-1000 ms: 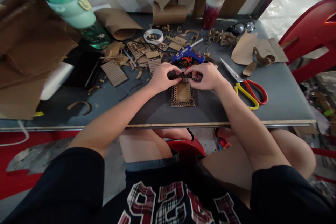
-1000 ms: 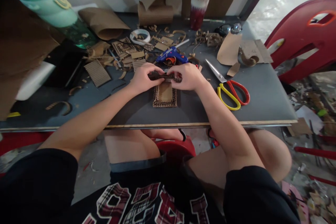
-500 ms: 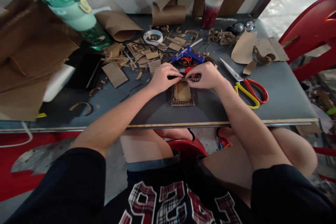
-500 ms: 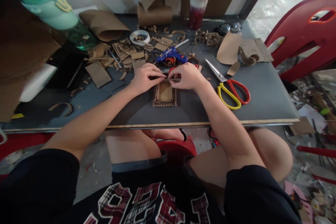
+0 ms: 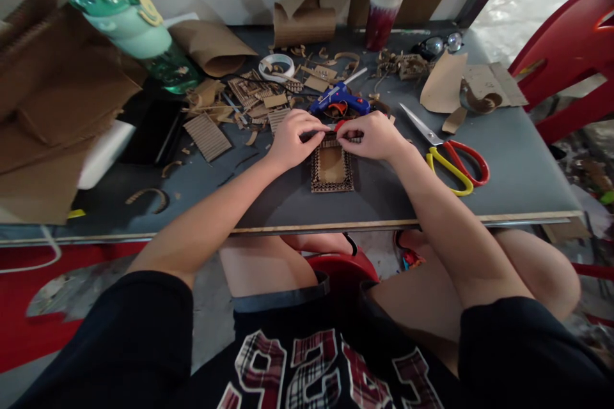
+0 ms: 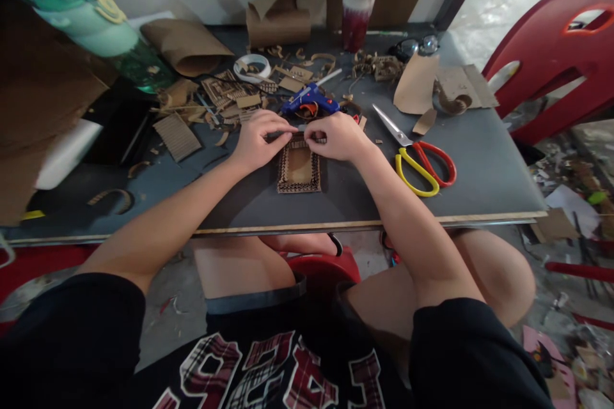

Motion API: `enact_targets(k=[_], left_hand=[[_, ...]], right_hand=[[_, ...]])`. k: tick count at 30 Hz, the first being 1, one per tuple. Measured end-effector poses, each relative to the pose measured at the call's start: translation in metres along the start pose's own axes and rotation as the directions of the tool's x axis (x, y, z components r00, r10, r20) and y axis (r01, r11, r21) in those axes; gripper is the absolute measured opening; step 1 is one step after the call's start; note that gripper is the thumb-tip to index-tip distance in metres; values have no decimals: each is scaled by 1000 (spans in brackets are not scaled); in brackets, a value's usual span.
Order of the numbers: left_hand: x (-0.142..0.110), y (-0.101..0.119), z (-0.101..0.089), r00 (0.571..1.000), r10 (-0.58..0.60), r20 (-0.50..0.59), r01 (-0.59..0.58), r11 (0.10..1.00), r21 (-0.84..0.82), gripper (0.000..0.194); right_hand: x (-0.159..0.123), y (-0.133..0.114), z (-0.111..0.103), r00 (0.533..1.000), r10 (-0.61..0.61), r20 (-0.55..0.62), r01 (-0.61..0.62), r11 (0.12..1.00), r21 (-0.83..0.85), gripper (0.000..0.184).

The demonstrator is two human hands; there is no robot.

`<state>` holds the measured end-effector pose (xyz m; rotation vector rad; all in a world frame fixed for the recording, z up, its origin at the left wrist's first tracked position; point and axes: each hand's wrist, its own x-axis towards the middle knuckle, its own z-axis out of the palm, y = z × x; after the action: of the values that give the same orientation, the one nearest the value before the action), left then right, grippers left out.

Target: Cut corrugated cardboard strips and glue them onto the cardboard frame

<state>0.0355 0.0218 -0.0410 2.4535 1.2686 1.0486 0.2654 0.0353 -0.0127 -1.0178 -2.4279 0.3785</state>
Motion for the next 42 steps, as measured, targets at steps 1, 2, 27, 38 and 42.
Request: enact_targets(k=[1, 2, 27, 38, 42], left_hand=[[0, -1, 0, 1000, 21, -1, -21, 1000, 13, 29], [0, -1, 0, 998, 55, 0, -55, 998, 27, 30], [0, -20, 3, 896, 433, 95, -441, 894, 83, 33], [0, -17, 1, 907, 412, 91, -418, 905, 72, 38], [0, -16, 2, 919, 379, 106, -385, 921, 48, 38]], right_hand=[[0, 1, 0, 1000, 2, 8, -2, 1000, 14, 20], [1, 1, 0, 1000, 4, 10, -4, 1000, 30, 20], [9, -4, 6, 949, 314, -38, -282, 895, 346, 17], [6, 5, 8, 988, 150, -43, -127, 932, 338, 24], [6, 3, 8, 993, 119, -27, -102, 934, 343, 24]])
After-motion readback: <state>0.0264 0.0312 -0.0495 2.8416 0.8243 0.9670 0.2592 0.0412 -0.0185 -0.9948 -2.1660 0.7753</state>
